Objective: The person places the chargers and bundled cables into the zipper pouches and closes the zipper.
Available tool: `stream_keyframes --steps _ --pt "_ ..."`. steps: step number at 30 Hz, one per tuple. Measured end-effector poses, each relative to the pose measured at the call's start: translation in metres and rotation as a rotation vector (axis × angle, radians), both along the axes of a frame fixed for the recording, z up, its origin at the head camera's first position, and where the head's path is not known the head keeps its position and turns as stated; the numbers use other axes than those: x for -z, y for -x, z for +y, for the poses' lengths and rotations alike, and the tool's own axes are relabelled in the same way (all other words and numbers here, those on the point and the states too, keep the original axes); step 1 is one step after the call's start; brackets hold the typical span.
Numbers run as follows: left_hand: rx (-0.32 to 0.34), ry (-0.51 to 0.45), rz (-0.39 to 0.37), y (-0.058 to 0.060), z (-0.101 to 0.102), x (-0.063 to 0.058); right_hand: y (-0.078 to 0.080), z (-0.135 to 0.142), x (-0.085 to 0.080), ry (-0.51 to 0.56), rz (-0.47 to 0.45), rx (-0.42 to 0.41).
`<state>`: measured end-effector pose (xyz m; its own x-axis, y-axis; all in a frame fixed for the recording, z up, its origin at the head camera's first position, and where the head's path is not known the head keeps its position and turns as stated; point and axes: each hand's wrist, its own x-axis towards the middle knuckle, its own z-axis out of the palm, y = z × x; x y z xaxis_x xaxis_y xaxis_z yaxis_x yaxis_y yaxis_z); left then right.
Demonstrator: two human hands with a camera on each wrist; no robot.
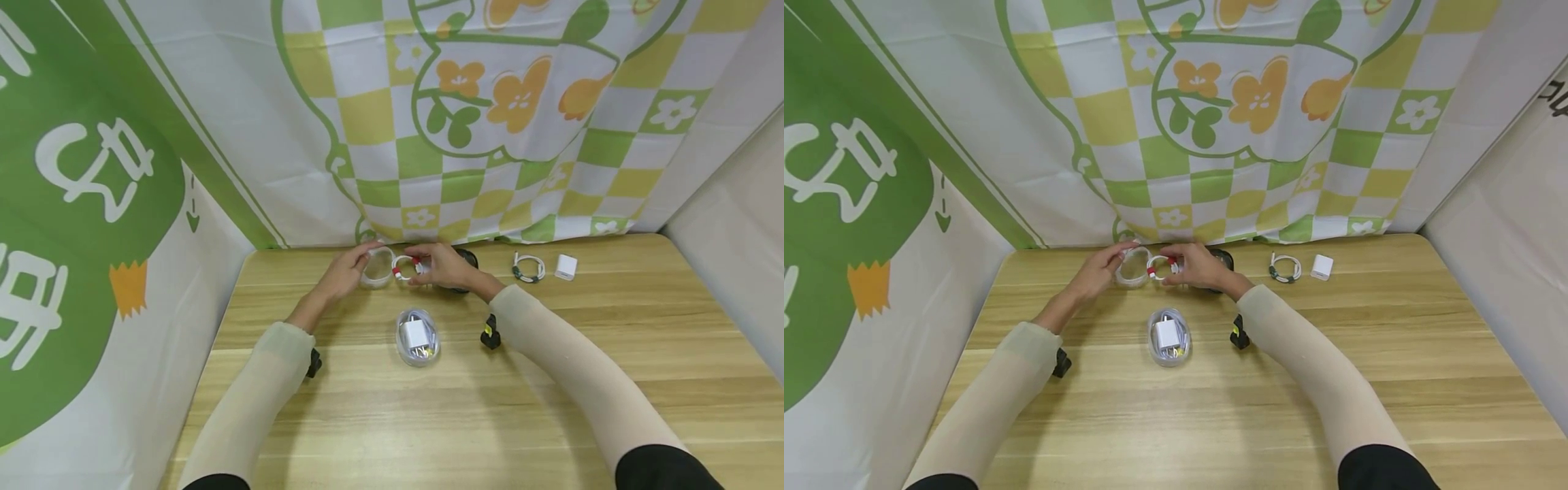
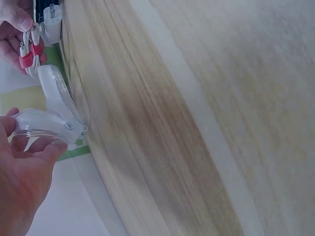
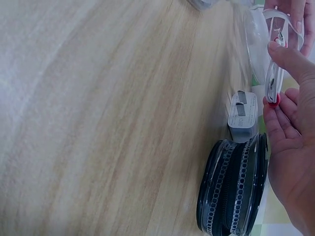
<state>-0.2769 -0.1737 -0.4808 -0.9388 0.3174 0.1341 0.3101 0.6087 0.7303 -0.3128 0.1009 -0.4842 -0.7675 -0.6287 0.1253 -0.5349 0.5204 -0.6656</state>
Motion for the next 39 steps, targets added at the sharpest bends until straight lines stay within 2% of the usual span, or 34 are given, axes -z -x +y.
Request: stream_keyframes --steps 12,20,31,39 --pt "0.030 -0.051 0.049 -0.002 0.001 0.001 -0.003 -0.009 -0.005 0.118 -0.073 -0.047" --pt "0.015 -0.068 0.019 -0.003 0.001 0.001 -0.003 -0.016 -0.006 0.022 -0.010 -0.038" --pt "-0.047 -0.154 0.006 -0.004 0.001 0.003 0.000 -0.019 -0.005 -0.080 -0.035 -0.058" --pt "-0.041 -0.210 -0.051 -0.010 0.002 0.002 0.001 -0.027 -0.007 -0.132 -0.003 -0.023"
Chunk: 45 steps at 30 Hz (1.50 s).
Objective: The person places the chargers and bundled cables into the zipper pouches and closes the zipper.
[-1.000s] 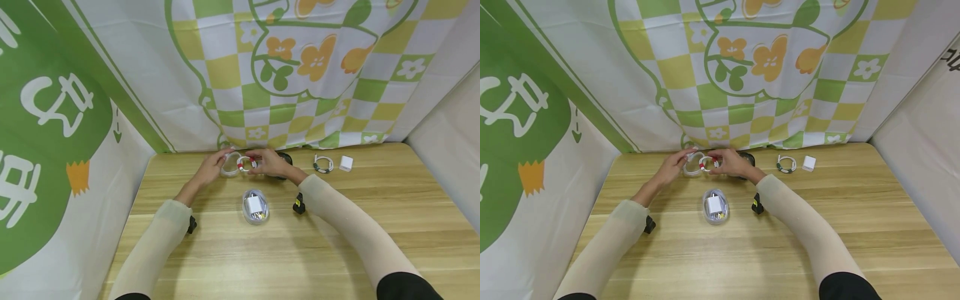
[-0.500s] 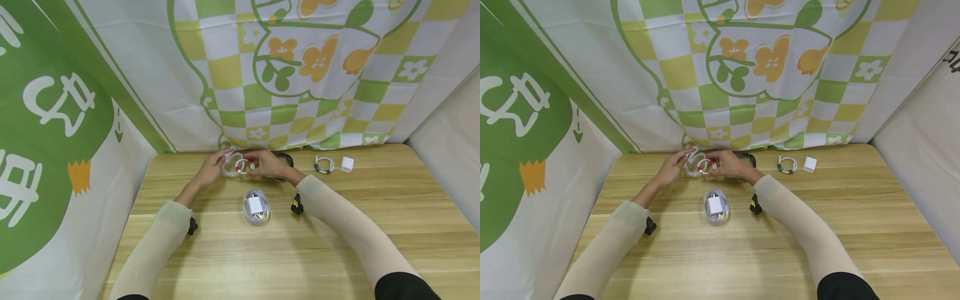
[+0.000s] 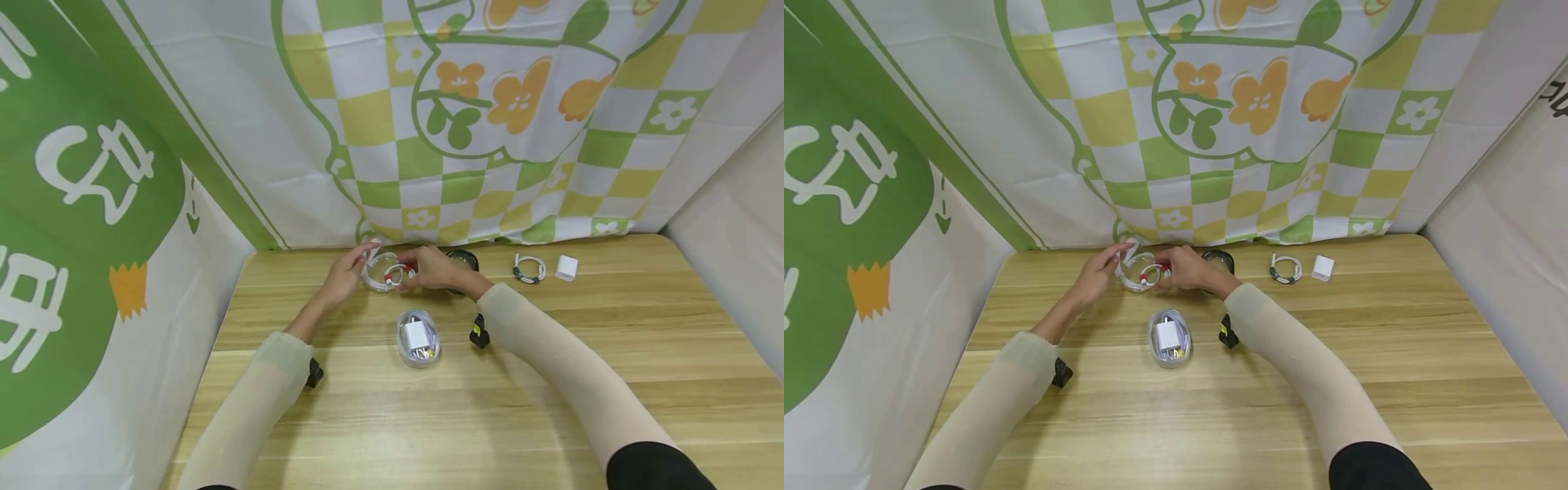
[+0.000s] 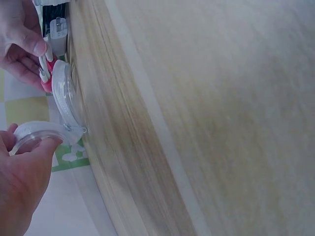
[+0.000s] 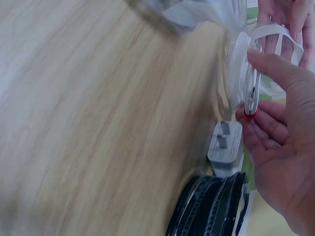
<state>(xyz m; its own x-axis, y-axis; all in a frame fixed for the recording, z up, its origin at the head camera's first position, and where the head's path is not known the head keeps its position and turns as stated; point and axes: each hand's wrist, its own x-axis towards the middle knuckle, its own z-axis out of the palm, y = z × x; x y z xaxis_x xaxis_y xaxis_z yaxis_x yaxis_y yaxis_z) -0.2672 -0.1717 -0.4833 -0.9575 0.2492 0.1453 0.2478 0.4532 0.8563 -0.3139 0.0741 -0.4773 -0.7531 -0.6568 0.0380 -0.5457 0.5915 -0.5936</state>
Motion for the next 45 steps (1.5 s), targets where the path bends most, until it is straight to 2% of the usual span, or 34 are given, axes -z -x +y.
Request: stream_keyframes --steps 12,21,29,38,45 --pt "0.044 -0.040 -0.006 -0.002 -0.001 0.001 0.001 -0.013 0.001 -0.030 0.084 0.072" --pt "0.068 -0.022 0.026 -0.003 -0.003 0.001 -0.001 -0.012 0.006 -0.002 0.111 0.061" --pt "0.067 -0.026 0.042 -0.004 -0.003 0.002 0.003 -0.013 0.010 0.061 0.056 0.091" --pt "0.065 -0.010 0.056 -0.003 -0.004 0.002 0.004 -0.017 0.013 0.062 0.002 0.129" --pt "0.107 -0.052 0.011 -0.004 -0.007 0.003 0.004 -0.021 0.012 0.063 -0.006 0.165"
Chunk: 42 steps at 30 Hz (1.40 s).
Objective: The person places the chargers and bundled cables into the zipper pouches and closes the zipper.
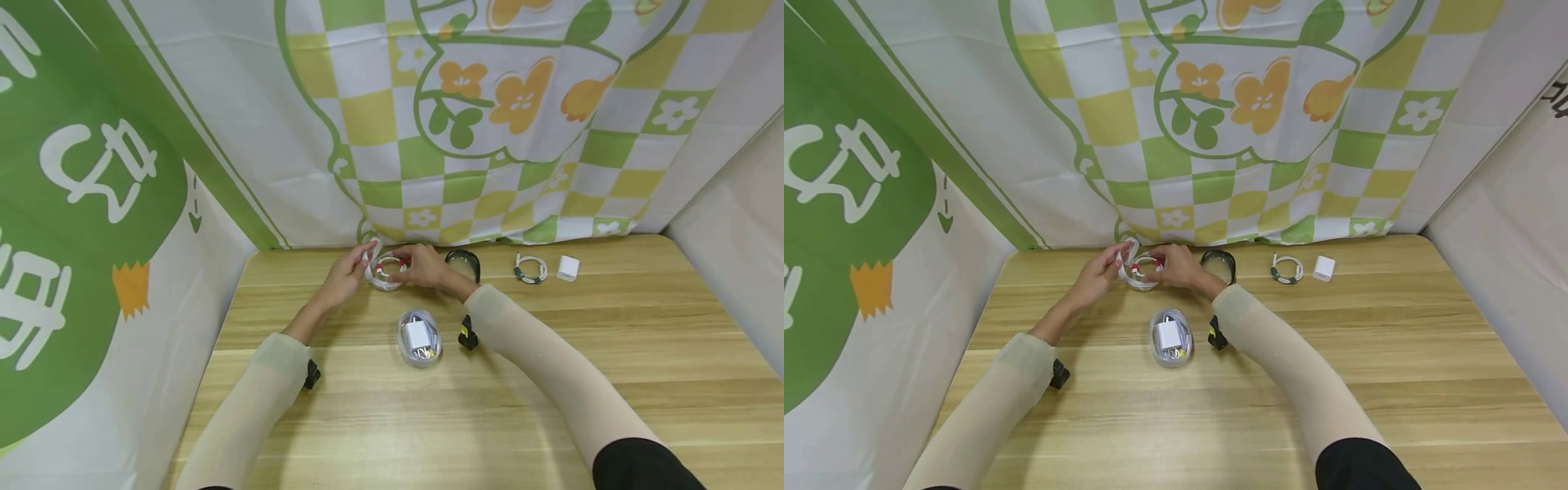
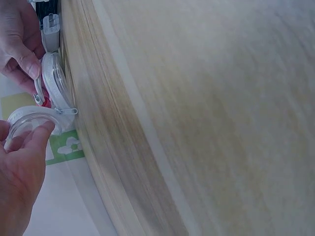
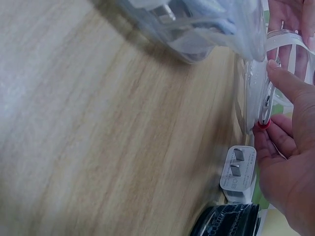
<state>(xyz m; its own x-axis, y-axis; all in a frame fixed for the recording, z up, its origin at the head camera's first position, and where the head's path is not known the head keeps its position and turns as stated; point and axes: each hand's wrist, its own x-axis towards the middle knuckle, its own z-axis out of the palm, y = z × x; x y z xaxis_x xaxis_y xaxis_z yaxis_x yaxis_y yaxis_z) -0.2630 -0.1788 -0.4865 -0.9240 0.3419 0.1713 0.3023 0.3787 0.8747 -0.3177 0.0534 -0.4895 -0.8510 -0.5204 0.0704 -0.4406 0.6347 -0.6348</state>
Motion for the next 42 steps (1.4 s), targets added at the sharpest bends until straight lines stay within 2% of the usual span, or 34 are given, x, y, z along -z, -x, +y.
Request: stream_keyframes --steps 6,7,12,20,30,42 --pt "0.000 0.009 0.002 -0.0004 -0.0015 0.0004 0.0003 -0.0043 0.0006 -0.022 0.009 0.024" --pt "-0.005 0.006 -0.001 -0.0025 -0.0002 -0.0027 0.0001 -0.0049 0.0004 -0.031 0.009 0.023" --pt "-0.019 0.014 0.011 -0.0017 -0.0004 -0.0027 -0.0010 -0.0072 0.0022 -0.061 0.014 0.010" --pt "0.004 0.022 0.023 0.0006 -0.0029 0.0004 -0.0017 -0.0068 0.0041 -0.090 0.045 -0.015" --pt "0.020 0.035 0.032 0.0024 -0.0023 -0.0014 -0.0023 -0.0012 -0.0001 -0.013 -0.016 -0.026" --pt "0.030 0.068 0.031 0.0016 -0.0011 -0.0043 -0.0038 -0.0002 0.0002 0.018 -0.011 -0.003"
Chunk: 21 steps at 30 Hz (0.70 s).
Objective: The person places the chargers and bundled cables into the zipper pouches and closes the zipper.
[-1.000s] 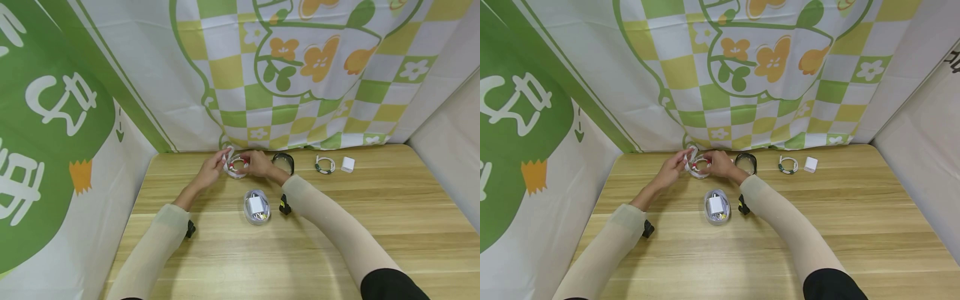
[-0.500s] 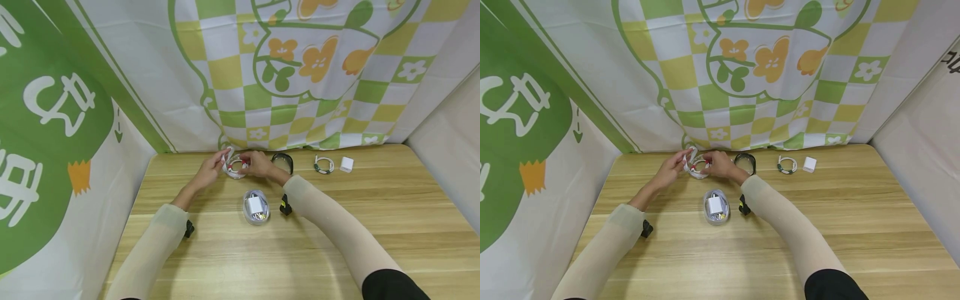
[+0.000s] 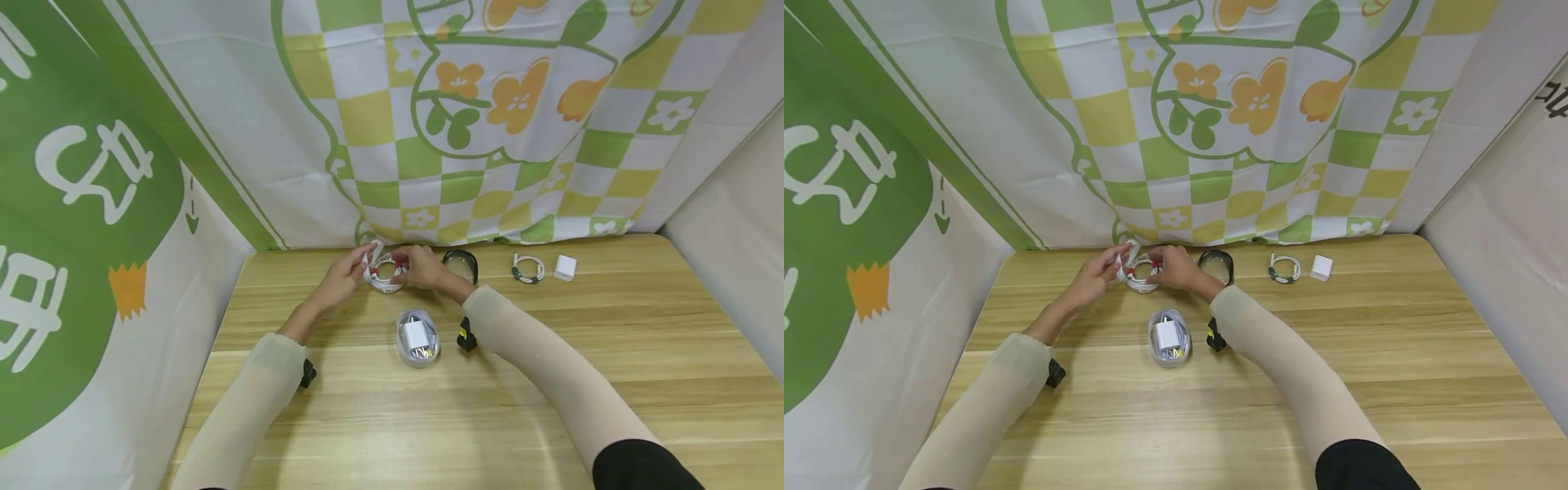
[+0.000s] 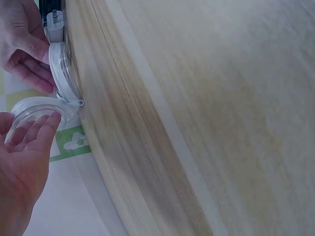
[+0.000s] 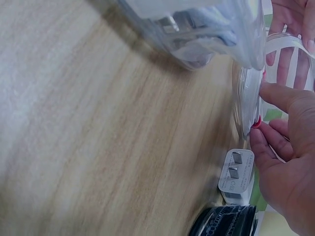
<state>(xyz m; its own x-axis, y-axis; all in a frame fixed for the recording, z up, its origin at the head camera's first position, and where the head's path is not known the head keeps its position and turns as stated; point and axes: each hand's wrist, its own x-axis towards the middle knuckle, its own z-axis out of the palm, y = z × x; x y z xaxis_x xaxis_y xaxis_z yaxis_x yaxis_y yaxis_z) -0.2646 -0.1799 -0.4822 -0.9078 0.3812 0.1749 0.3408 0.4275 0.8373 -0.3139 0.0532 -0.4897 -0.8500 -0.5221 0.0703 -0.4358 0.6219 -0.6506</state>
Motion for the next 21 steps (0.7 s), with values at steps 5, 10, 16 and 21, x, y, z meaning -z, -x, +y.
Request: stream_keyframes --steps 5,10,16,21 --pt "-0.004 0.026 -0.001 -0.0007 0.0011 -0.0016 -0.0010 0.0016 -0.0012 -0.013 0.009 -0.006" --pt "0.001 0.024 0.002 -0.0023 0.0016 -0.0012 -0.0007 0.0013 -0.0003 -0.025 0.030 -0.023" --pt "0.002 0.012 0.009 -0.0035 0.0004 0.0004 -0.0009 0.0003 0.0001 -0.017 0.035 -0.037" --pt "-0.009 0.018 0.009 -0.0041 -0.0007 0.0003 -0.0019 0.0006 -0.0018 -0.025 0.038 -0.042"
